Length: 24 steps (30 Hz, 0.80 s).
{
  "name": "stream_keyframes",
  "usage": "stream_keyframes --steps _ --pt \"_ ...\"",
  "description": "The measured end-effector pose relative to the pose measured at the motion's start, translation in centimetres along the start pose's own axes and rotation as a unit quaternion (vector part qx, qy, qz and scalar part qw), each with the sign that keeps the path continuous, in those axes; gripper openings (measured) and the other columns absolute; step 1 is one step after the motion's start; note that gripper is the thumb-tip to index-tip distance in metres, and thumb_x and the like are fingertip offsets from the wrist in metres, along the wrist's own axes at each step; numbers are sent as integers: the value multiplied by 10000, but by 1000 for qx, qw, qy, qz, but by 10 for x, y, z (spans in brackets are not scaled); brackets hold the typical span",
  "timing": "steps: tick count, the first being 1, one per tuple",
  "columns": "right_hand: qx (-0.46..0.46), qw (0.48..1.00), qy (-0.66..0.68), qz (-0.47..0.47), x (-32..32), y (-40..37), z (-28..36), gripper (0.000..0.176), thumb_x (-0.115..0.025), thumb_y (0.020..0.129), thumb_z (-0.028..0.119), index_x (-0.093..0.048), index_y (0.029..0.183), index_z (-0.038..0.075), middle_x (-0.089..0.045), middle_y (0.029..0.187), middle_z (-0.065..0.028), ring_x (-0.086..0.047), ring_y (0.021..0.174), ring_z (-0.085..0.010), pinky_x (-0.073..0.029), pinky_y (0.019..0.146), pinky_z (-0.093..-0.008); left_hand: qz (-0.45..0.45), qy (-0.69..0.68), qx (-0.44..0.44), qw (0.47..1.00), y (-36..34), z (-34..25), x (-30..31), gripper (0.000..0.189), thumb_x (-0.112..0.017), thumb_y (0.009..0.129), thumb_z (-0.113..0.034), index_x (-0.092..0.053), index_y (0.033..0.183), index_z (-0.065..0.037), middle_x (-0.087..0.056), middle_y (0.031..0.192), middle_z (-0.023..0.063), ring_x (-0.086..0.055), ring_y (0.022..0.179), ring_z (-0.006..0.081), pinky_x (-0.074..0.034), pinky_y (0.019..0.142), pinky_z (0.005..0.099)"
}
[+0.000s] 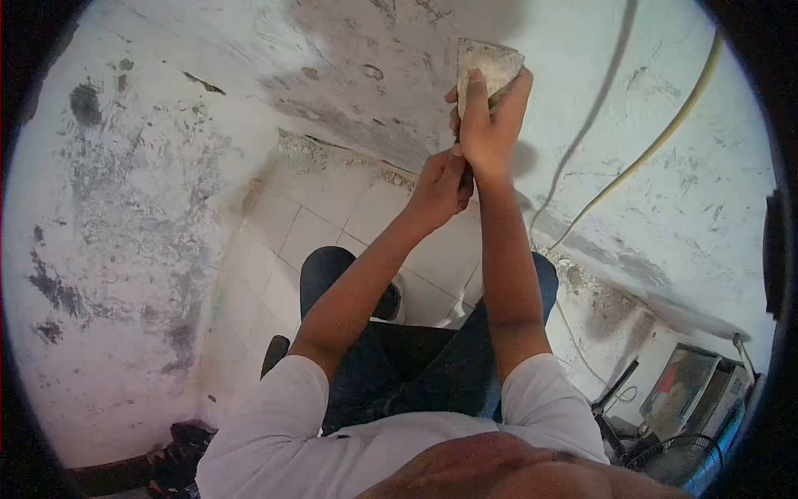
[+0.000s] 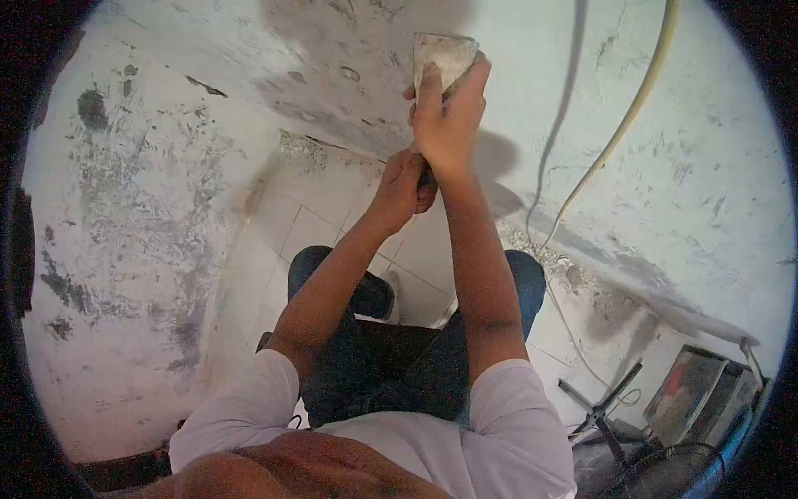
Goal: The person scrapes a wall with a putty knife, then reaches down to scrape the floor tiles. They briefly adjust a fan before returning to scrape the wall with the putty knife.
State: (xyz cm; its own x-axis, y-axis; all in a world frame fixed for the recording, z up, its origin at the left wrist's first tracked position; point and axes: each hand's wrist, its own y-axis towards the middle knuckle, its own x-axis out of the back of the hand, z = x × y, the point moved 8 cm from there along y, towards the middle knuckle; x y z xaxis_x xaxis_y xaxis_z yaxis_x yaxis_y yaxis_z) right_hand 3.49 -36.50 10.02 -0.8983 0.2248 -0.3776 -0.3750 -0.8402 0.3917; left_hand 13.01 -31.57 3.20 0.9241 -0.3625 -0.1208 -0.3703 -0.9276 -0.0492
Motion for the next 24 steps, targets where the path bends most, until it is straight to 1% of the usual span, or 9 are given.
stream_keyframes --steps 4,6,9,11,13,17,19,22,24 --pt "-2 1000 -3 -2 2 6 -2 259 -473 945 136 -326 1110 0 -618 698 -115 -580 500 -142 -457 443 -269 -22 17 -14 1000 7 6 3 421 -320 1019 -425 -453 794 -95 -384 549 -43 -292 418 48 -232 376 239" --pt "0 1000 -2 1 -1 7 -6 252 -477 942 130 -327 1101 5 -620 696 -116 -590 508 -151 -463 452 -273 -33 59 -62 996 9 1 7 436 -309 1016 -439 -459 799 -93 -393 554 -46 -311 426 43 -244 376 231" --pt "27 997 -62 -27 -3 9 -9 293 -490 926 101 -308 1129 -7 -612 670 -132 -620 538 -224 -488 485 -333 -26 87 -83 992 12 5 15 464 -299 1010 -463 -465 796 -86 -401 549 -44 -324 429 37 -262 375 226" --pt "13 997 -65 -34 -5 10 -9 326 -494 914 78 -292 1148 -22 -608 658 -138 -626 541 -236 -489 490 -344 -31 93 -70 993 9 1 17 475 -298 1008 -468 -464 789 -81 -402 543 -42 -327 429 35 -269 375 225" --pt "34 996 -65 -47 -6 10 -10 336 -492 905 60 -288 1158 -28 -605 642 -134 -628 541 -230 -487 487 -340 -38 99 -59 993 9 -3 20 486 -297 1006 -473 -463 781 -76 -403 538 -39 -331 430 34 -275 375 224" --pt "28 997 -47 -54 -8 11 -8 322 -487 901 47 -297 1148 -34 -597 621 -128 -619 524 -219 -480 474 -333 -34 137 -66 988 11 -12 20 483 -293 1011 -447 -456 765 -65 -409 532 -35 -345 433 35 -279 375 227" --pt "13 999 -35 -37 -9 14 -13 287 -510 933 111 -296 1089 2 -550 703 -105 -541 537 -113 -426 407 -236 -40 163 -68 984 14 -14 23 476 -292 1015 -432 -454 764 -62 -413 534 -33 -351 434 37 -282 377 228" --pt "28 997 29 -62 -19 14 1 268 -508 938 122 -303 1061 0 -548 683 -105 -521 499 -109 -411 394 -232 -29 156 -68 985 20 -19 25 470 -289 1019 -419 -452 763 -61 -418 535 -31 -362 433 41 -289 379 232" --pt "27 997 30 -62 -21 17 9 260 -504 941 128 -306 1048 -1 -549 675 -107 -510 481 -107 -403 386 -232 -47 171 -53 983 21 -27 27 456 -287 1022 -404 -454 769 -63 -420 537 -28 -368 429 45 -292 381 233"
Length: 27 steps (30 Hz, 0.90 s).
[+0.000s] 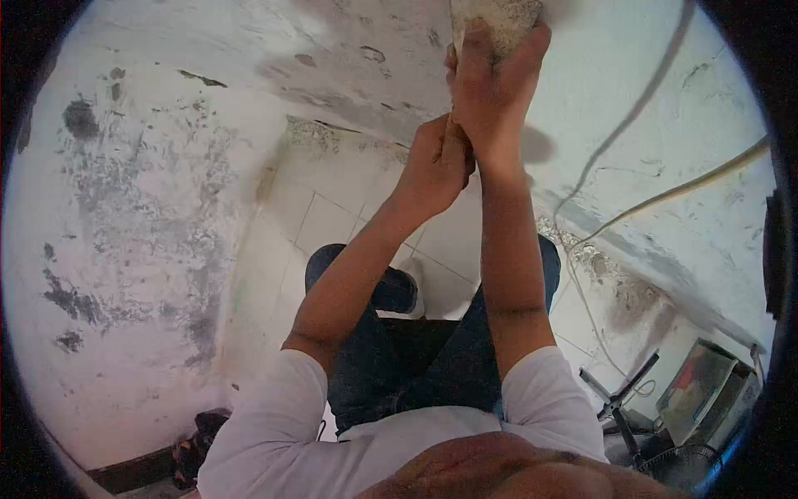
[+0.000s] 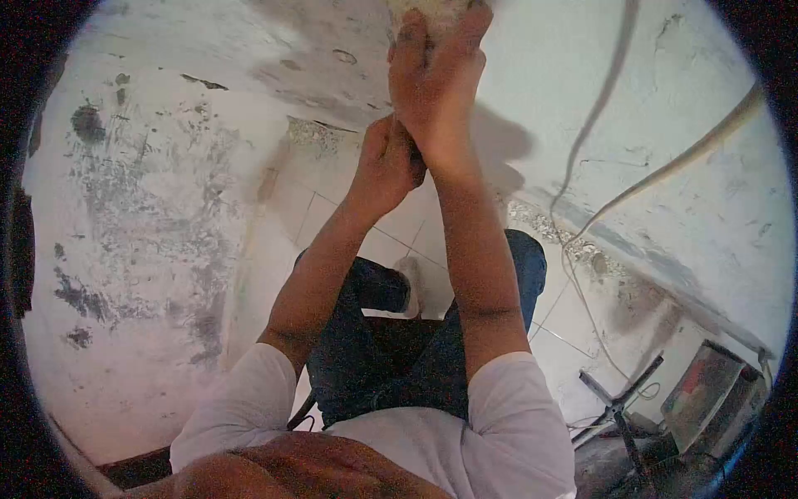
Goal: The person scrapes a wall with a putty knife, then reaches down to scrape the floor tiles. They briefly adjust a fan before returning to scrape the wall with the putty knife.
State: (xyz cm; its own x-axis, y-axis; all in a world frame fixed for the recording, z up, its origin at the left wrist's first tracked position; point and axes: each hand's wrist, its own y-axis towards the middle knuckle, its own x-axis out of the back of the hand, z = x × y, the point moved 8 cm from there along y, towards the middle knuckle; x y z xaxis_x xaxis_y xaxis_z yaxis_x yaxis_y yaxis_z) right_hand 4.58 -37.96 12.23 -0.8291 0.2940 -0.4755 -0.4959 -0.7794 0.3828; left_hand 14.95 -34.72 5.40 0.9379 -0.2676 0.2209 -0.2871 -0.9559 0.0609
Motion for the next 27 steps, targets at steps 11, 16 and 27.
stream_keyframes --steps 11,16,27 --pt "6 999 -43 27 5 -2 -4 246 -484 902 46 -329 1073 -38 -611 632 -129 -616 526 -201 -488 486 -315 3 -89 47 995 -16 1 -3 439 -317 1013 -424 -451 786 -73 -401 557 -31 -333 438 52 -271 391 242" --pt "22 997 -70 28 11 -4 -2 255 -488 906 63 -330 1080 -36 -615 643 -137 -622 530 -228 -484 485 -335 20 -147 68 987 -21 3 -16 409 -358 1000 -447 -426 790 -103 -367 569 -49 -287 443 43 -221 391 226" --pt "-29 997 -65 16 9 -6 -7 264 -474 913 61 -286 1082 -15 -601 636 -133 -627 544 -234 -492 505 -338 20 -50 35 998 -22 2 -5 487 -265 1023 -423 -483 803 -47 -444 525 -10 -389 420 63 -317 386 251"
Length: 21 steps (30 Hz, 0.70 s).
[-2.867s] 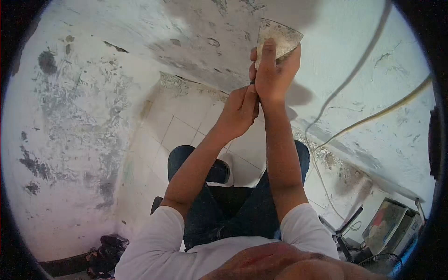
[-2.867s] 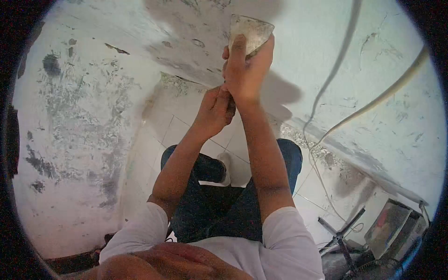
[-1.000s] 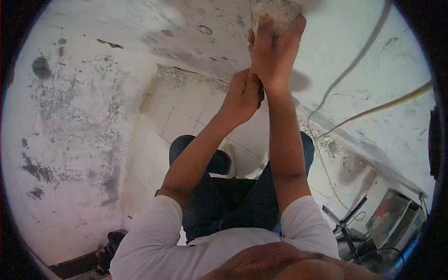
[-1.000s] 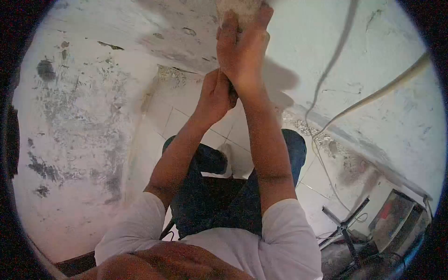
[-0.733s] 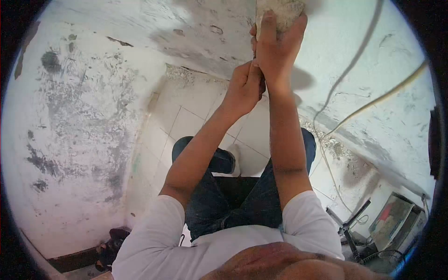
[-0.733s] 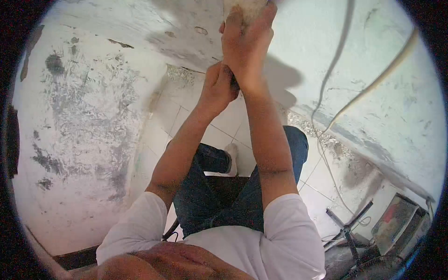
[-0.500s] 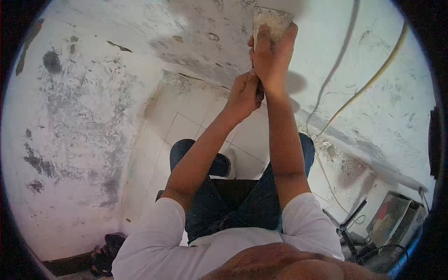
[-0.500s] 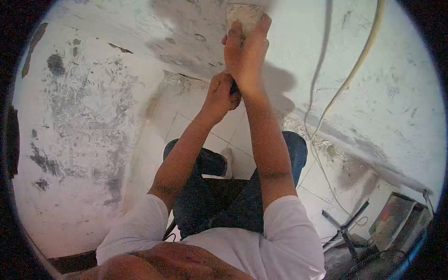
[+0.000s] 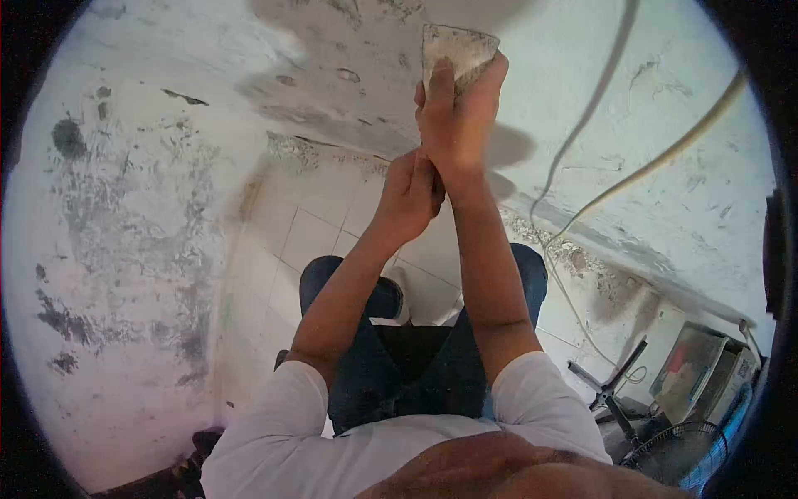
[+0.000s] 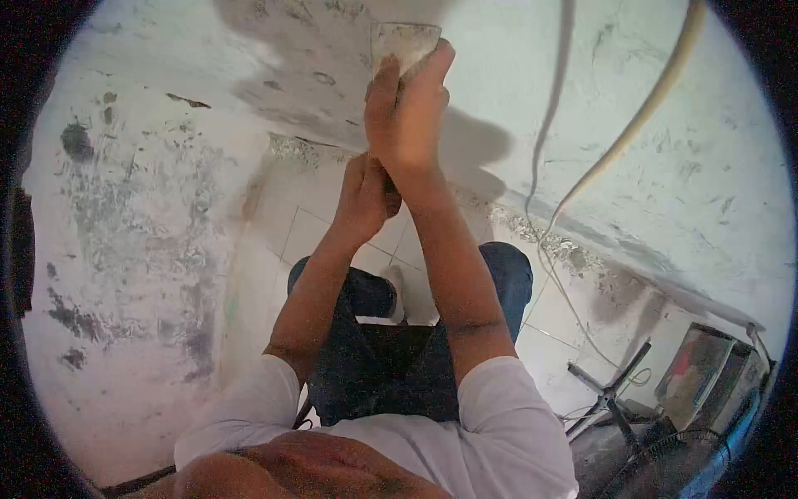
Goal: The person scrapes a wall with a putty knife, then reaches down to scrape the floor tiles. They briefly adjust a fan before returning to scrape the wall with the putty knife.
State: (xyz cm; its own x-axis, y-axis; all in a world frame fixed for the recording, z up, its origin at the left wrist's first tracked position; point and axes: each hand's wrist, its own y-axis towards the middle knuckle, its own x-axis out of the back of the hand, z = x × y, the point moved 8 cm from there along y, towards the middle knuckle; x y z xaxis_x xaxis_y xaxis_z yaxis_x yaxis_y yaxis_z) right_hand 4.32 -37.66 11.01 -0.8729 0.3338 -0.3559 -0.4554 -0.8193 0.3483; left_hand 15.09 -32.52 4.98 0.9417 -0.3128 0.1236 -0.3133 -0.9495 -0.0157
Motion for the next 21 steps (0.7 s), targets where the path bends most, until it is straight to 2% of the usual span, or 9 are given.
stream_keyframes --steps 3,5,8,10,12,14,18,20,21 --pt "-8 1000 -5 -19 -4 -4 -3 243 -475 914 61 -303 1068 -14 -596 638 -138 -626 548 -234 -492 510 -334 15 45 -15 999 3 -10 7 504 -268 1020 -429 -478 787 -36 -438 517 -7 -396 421 69 -330 395 250" --pt "42 997 68 -10 -7 -3 6 207 -487 946 101 -326 1059 41 -538 749 -89 -530 555 -96 -415 415 -220 -2 18 -13 1000 -4 -13 4 485 -287 1021 -407 -473 778 -31 -438 520 -1 -405 435 69 -336 403 250" --pt "61 998 29 13 -2 2 -1 205 -493 946 104 -331 1056 42 -547 745 -88 -529 546 -91 -417 414 -216 -19 47 -30 998 5 -5 1 455 -312 1019 -388 -463 763 -44 -428 534 -11 -397 443 67 -328 405 252" --pt "113 993 24 8 2 3 -2 200 -489 946 102 -332 1055 42 -553 724 -91 -512 509 -94 -406 402 -219 -29 17 -34 999 6 -3 -5 438 -327 1012 -377 -448 745 -53 -432 558 -8 -394 454 70 -323 408 255" --pt "99 995 -30 3 7 5 -3 205 -485 944 105 -327 1058 43 -548 702 -99 -494 478 -101 -395 392 -224 -44 -11 -36 998 7 -3 -5 423 -343 1005 -367 -434 727 -61 -435 582 -5 -391 466 74 -319 411 257" --pt "57 998 -4 2 9 -3 11 215 -484 943 107 -318 1062 41 -541 694 -109 -479 458 -106 -378 381 -225 -26 -18 -1 1000 4 1 -10 433 -338 1006 -373 -419 714 -63 -430 590 -8 -394 466 79 -320 411 256" --pt "17 999 28 -1 12 -1 1 222 -486 942 107 -318 1065 30 -536 689 -102 -488 467 -105 -372 376 -228 -16 -6 -26 1000 2 -2 -14 441 -329 1006 -398 -442 742 -64 -439 579 -7 -402 476 78 -342 418 260" --pt "92 995 -37 -4 11 0 12 276 -507 914 112 -340 1081 -32 -619 714 -185 -648 598 -247 -506 534 -340 -18 23 -52 998 2 -1 -17 455 -327 1006 -418 -457 759 -59 -442 572 -8 -397 470 74 -347 417 261" --pt "51 998 -26 7 10 -2 4 302 -508 918 126 -331 1102 -36 -622 716 -194 -656 615 -260 -509 548 -342 -36 37 -57 997 3 0 -14 449 -307 1018 -387 -463 762 -52 -429 552 -15 -383 449 69 -334 412 254"
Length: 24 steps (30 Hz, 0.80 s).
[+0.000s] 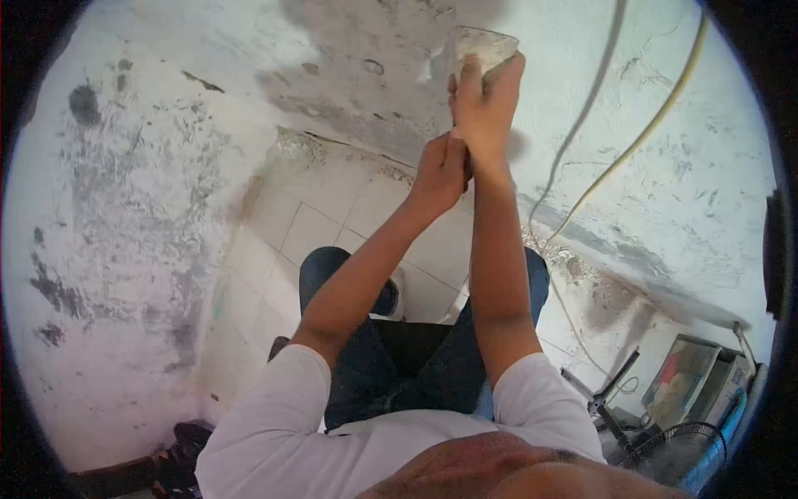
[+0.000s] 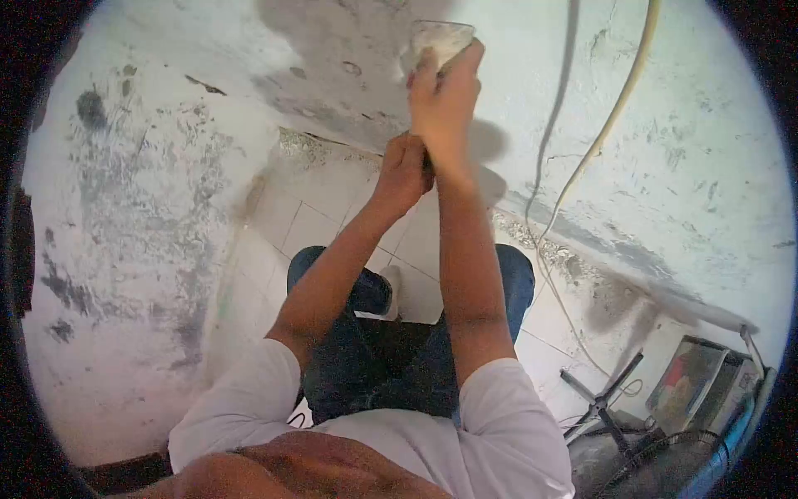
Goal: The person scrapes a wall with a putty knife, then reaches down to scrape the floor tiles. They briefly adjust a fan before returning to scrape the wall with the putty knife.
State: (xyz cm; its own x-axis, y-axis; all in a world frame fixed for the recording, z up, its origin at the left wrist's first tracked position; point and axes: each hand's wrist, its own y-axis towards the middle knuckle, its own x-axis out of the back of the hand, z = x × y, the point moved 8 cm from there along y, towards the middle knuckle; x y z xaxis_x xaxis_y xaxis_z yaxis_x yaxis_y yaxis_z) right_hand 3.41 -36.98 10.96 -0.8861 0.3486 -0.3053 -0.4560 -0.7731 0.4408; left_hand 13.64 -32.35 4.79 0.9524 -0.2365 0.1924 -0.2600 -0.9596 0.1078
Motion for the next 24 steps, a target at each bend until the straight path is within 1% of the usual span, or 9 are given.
stream_keyframes --steps 1,2,9,11,12,13,15,18,24 --pt "-6 1000 -1 -7 0 -2 1 302 -508 918 126 -331 1102 -36 -622 716 -194 -656 615 -260 -509 548 -342 -17 14 -3 1000 -1 0 2 446 -288 1030 -356 -469 765 -45 -416 533 -23 -369 429 65 -320 406 248" --pt "-15 1000 -5 -6 -2 -2 0 304 -504 919 124 -331 1112 -34 -626 726 -198 -661 622 -271 -510 551 -350 -12 -69 29 997 0 1 0 439 -286 1030 -356 -480 806 -32 -432 539 -20 -375 429 63 -324 407 245" --pt "12 999 -32 -25 -11 6 -5 316 -498 892 103 -335 1123 -40 -631 734 -210 -670 639 -322 -515 560 -388 9 -42 37 998 1 -8 16 452 -276 1030 -362 -481 803 -29 -447 537 -10 -392 421 66 -323 398 247" --pt "16 999 29 20 -12 7 2 200 -497 937 109 -354 1046 24 -565 751 -100 -545 538 -96 -424 419 -219 29 -3 13 999 3 -13 10 478 -276 1026 -388 -476 788 -26 -450 530 4 -414 424 77 -336 398 260" --pt "3 999 44 24 -11 8 5 197 -500 941 109 -354 1052 37 -561 782 -91 -534 539 -88 -416 413 -211 8 -14 27 999 4 -12 6 484 -272 1021 -374 -467 733 -38 -436 523 0 -392 420 77 -318 392 262" --pt "14 999 41 27 -8 7 8 197 -500 941 109 -354 1052 37 -561 782 -91 -534 539 -88 -416 413 -211 -14 -27 41 999 6 -9 3 496 -268 1015 -360 -458 678 -49 -421 516 -4 -371 417 77 -301 386 263" --pt "23 999 5 43 -5 9 2 265 -505 913 79 -351 1095 -37 -598 680 -116 -600 547 -164 -466 468 -284 -13 -15 -26 999 10 -4 -3 493 -270 1019 -378 -460 712 -42 -425 527 -5 -378 425 77 -309 393 264" --pt "11 1000 13 25 -2 7 2 230 -499 920 87 -351 1055 -26 -594 673 -111 -588 533 -154 -458 456 -283 -11 -67 13 998 5 7 -8 466 -274 1022 -411 -451 781 -53 -432 559 -12 -389 449 63 -314 392 251" --pt "-19 999 13 23 -1 7 -3 209 -507 917 95 -348 1004 -9 -604 679 -129 -614 553 -176 -480 479 -297 -14 -65 17 998 7 6 -5 458 -274 1024 -396 -448 767 -59 -432 563 -17 -381 452 50 -318 395 245"
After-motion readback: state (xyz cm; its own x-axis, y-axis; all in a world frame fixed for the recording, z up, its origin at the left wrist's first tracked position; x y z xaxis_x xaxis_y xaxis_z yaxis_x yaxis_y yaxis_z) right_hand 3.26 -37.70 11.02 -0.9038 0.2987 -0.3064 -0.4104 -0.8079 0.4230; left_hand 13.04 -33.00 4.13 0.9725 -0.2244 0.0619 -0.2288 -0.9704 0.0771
